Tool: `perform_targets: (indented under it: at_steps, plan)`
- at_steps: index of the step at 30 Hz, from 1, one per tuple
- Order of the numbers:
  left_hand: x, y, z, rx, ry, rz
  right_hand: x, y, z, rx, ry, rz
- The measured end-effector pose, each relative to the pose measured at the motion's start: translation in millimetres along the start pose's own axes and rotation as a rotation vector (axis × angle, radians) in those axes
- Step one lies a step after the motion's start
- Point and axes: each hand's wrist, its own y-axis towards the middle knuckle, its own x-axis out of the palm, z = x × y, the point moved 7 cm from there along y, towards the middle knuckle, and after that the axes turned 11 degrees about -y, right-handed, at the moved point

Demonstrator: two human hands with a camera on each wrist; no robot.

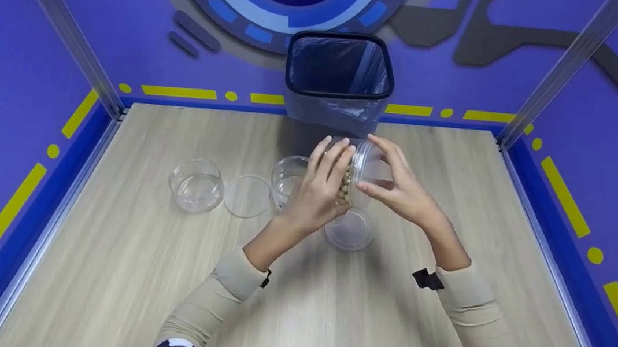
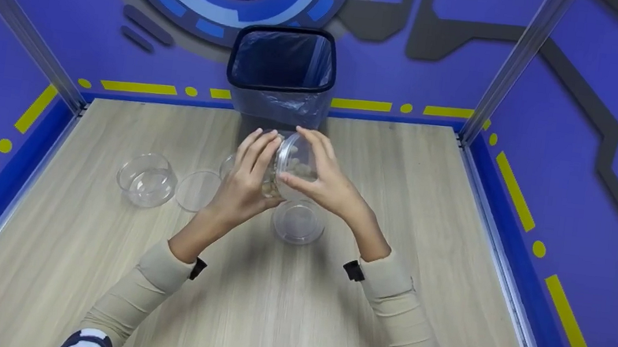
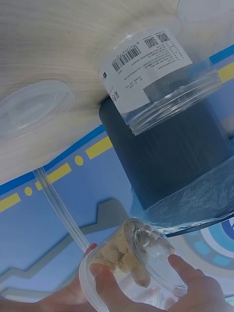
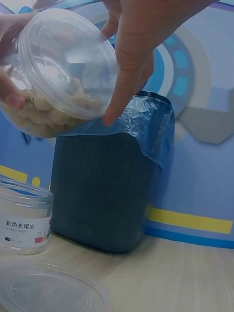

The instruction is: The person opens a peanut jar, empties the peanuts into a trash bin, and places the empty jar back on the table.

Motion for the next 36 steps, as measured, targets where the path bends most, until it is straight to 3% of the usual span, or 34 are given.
perform_targets:
  at_steps: [5,9,13,19,22,25,32,36]
  plan:
    - [-0.8,1.2,1.8,0.021,-0.002,0.012,2.7,0.0,6.0,0.147,0.065,-0.037]
    - [-1.3,1.5,3.8,0.038,0.012,0.024,4.3,-1.1,7.8,0.173,0.089,-0.022]
    - [-0.5,0.2,3.8,0.039,0.018,0.025,3.7,-1.2,4.1,0.087,0.043,0.01]
    - [-0.3,-2.5,0.5,0.01,-0.01,0.002,2.2,-2.1,-9.7,-0.157,-0.159,0.054]
    - [-1.1,-2.5,-0.2,0.01,-0.017,0.004,2.5,-2.6,-13.3,-0.205,-0.198,0.062]
    - [-1.8,-2.2,-0.2,0.015,-0.024,0.011,3.3,-1.9,-11.9,-0.153,-0.16,0.063]
    - [-0.5,-2.9,2.1,0.013,-0.019,-0.002,3.4,-5.1,-2.4,0.13,-0.086,0.067]
    - [-0.2,-4.3,1.2,0.008,-0.019,0.003,3.0,-6.5,-5.5,0.143,-0.098,0.056]
